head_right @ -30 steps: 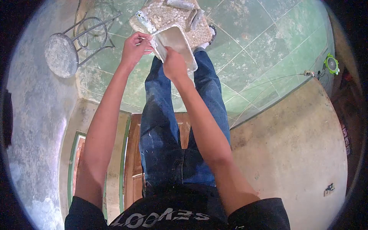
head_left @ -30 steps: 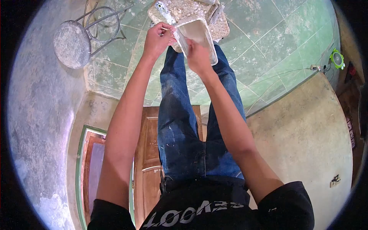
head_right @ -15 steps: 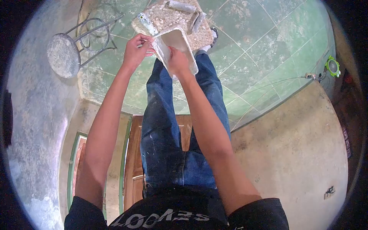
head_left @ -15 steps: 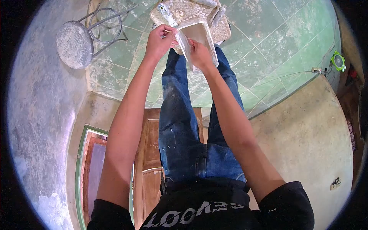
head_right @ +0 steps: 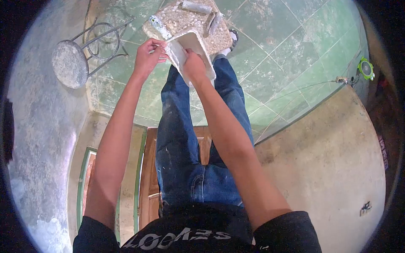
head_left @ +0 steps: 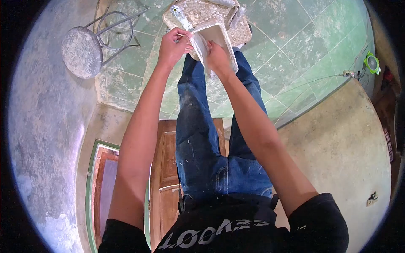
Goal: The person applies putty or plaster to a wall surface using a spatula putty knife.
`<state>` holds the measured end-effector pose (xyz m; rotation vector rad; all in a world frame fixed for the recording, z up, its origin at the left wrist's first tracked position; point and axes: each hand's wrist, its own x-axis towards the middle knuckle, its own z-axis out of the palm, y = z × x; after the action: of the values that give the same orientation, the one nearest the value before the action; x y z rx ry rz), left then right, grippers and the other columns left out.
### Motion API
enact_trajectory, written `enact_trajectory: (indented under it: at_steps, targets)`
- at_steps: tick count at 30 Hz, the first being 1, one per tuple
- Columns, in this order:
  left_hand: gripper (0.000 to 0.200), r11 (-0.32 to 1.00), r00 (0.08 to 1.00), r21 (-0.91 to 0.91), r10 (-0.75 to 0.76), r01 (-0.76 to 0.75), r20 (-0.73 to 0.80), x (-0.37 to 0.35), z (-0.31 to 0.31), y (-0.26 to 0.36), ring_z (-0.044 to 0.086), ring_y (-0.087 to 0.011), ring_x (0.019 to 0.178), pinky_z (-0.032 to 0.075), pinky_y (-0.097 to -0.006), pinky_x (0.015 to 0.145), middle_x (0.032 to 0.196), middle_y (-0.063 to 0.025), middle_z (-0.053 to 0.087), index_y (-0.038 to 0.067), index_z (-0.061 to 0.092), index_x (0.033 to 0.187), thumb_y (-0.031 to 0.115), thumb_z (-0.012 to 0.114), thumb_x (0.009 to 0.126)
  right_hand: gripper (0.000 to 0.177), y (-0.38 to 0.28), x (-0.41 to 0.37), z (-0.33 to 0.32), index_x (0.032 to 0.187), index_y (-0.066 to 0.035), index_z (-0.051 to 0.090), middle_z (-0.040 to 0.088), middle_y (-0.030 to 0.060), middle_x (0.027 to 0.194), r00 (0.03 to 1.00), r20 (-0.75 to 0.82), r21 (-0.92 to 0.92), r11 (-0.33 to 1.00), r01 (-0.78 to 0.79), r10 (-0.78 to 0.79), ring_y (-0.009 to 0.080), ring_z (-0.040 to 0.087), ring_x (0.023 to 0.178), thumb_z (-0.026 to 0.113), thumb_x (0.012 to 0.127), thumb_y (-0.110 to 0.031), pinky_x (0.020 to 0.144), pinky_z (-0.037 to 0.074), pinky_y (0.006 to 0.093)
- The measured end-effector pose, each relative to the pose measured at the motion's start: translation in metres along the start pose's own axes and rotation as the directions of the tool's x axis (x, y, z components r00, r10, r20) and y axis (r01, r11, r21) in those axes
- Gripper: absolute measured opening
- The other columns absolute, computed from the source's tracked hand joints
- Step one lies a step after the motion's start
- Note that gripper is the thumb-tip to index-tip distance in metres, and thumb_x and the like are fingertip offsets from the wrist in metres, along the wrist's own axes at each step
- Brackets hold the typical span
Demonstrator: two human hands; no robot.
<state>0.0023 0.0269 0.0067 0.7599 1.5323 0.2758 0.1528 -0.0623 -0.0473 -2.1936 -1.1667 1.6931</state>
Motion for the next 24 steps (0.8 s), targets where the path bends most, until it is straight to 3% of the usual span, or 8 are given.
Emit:
enact_trajectory:
  at_steps: [4, 6, 9, 13, 16, 20, 22, 24]
  targets:
    - [0.017, 0.999, 1.0, -0.043, 0.007, -0.005, 0.027, 0.002, 0.001, 0.0, 0.072, -0.0173, 0.071, 0.058, -0.0277, 0.06, 0.084, -0.0096, 0.067, 0.001, 0.064, 0.103, 0.016, 0.068, 0.095, 0.037, 0.007, -0.025, -0.012, 0.122, -0.004, 0.065, 0.069, 0.026, 0.104, 0.999, -0.04, -0.028, 1.0, 0.01, -0.011, 0.0428, 0.066, 0.1, 0.052, 0.087, -0.005, 0.089, 0.051, 0.0495]
    - [0.021, 0.999, 0.998, 0.026, -0.041, 0.04, 0.044, 0.003, -0.001, 0.001, 0.073, -0.0198, 0.08, 0.06, -0.0306, 0.068, 0.096, -0.0095, 0.067, 0.002, 0.062, 0.109, 0.018, 0.066, 0.096, 0.036, 0.005, -0.035, -0.02, 0.122, -0.004, 0.065, 0.069, 0.026, 0.104, 0.997, -0.072, -0.009, 0.999, 0.032, -0.032, 0.0427, 0.066, 0.099, 0.051, 0.088, -0.005, 0.088, 0.051, 0.0496]
    - [0.023, 1.0, 0.998, 0.008, -0.025, 0.025, 0.054, 0.003, -0.003, -0.003, 0.073, -0.0197, 0.081, 0.06, -0.0307, 0.068, 0.097, -0.0094, 0.067, 0.002, 0.062, 0.11, 0.019, 0.067, 0.096, 0.034, -0.005, -0.039, -0.028, 0.121, -0.006, 0.066, 0.069, 0.0261, 0.102, 0.966, -0.141, 0.049, 0.973, 0.227, -0.218, 0.0438, 0.066, 0.096, 0.049, 0.092, -0.007, 0.086, 0.051, 0.0513]
    - [0.022, 0.999, 0.998, -0.002, -0.037, 0.038, 0.051, 0.003, -0.002, -0.004, 0.073, -0.0195, 0.081, 0.06, -0.0303, 0.068, 0.097, -0.0095, 0.067, 0.002, 0.062, 0.109, 0.019, 0.067, 0.096, 0.034, -0.027, -0.01, -0.017, 0.122, -0.007, 0.066, 0.069, 0.0257, 0.1, 0.999, -0.005, -0.063, 0.997, 0.036, -0.037, 0.0435, 0.066, 0.095, 0.048, 0.094, -0.012, 0.086, 0.051, 0.0508]
    - [0.022, 0.999, 0.998, 0.004, -0.041, 0.04, 0.05, 0.003, -0.003, 0.001, 0.073, -0.0198, 0.081, 0.06, -0.0301, 0.068, 0.096, -0.0098, 0.066, 0.002, 0.062, 0.108, 0.019, 0.068, 0.095, 0.034, -0.018, 0.01, -0.011, 0.122, -0.008, 0.066, 0.069, 0.0255, 0.1, 0.999, -0.034, -0.094, 0.995, 0.031, -0.034, 0.0439, 0.066, 0.095, 0.048, 0.094, -0.012, 0.085, 0.052, 0.0508]
    - [0.021, 0.999, 0.997, 0.007, -0.045, 0.045, 0.057, 0.003, -0.002, 0.003, 0.074, -0.0205, 0.08, 0.06, -0.0302, 0.067, 0.095, -0.01, 0.066, 0.002, 0.061, 0.108, 0.019, 0.067, 0.096, 0.031, -0.031, -0.026, -0.039, 0.121, -0.007, 0.067, 0.068, 0.0268, 0.1, 0.998, -0.019, -0.039, 0.997, 0.065, -0.066, 0.0445, 0.066, 0.094, 0.049, 0.098, -0.018, 0.082, 0.051, 0.0515]
    - [0.021, 0.999, 0.997, 0.005, -0.053, 0.053, 0.058, 0.001, -0.001, 0.003, 0.074, -0.0207, 0.08, 0.061, -0.0303, 0.067, 0.095, -0.0101, 0.066, 0.002, 0.061, 0.108, 0.018, 0.067, 0.096, 0.036, -0.033, -0.037, -0.043, 0.121, -0.009, 0.067, 0.07, 0.025, 0.102, 0.991, 0.002, -0.021, 0.991, 0.132, -0.132, 0.0422, 0.067, 0.097, 0.05, 0.089, -0.007, 0.086, 0.052, 0.0499]
    - [0.017, 0.999, 0.999, -0.025, -0.036, 0.036, 0.003, 0.0, 0.002, 0.005, 0.073, -0.0192, 0.072, 0.059, -0.0286, 0.06, 0.086, -0.0111, 0.067, 0.0, 0.063, 0.102, 0.015, 0.067, 0.095, 0.036, -0.041, -0.025, -0.037, 0.121, -0.009, 0.068, 0.07, 0.0248, 0.102, 0.996, 0.014, -0.074, 0.993, 0.087, -0.086, 0.0415, 0.068, 0.097, 0.051, 0.089, -0.007, 0.086, 0.052, 0.05]
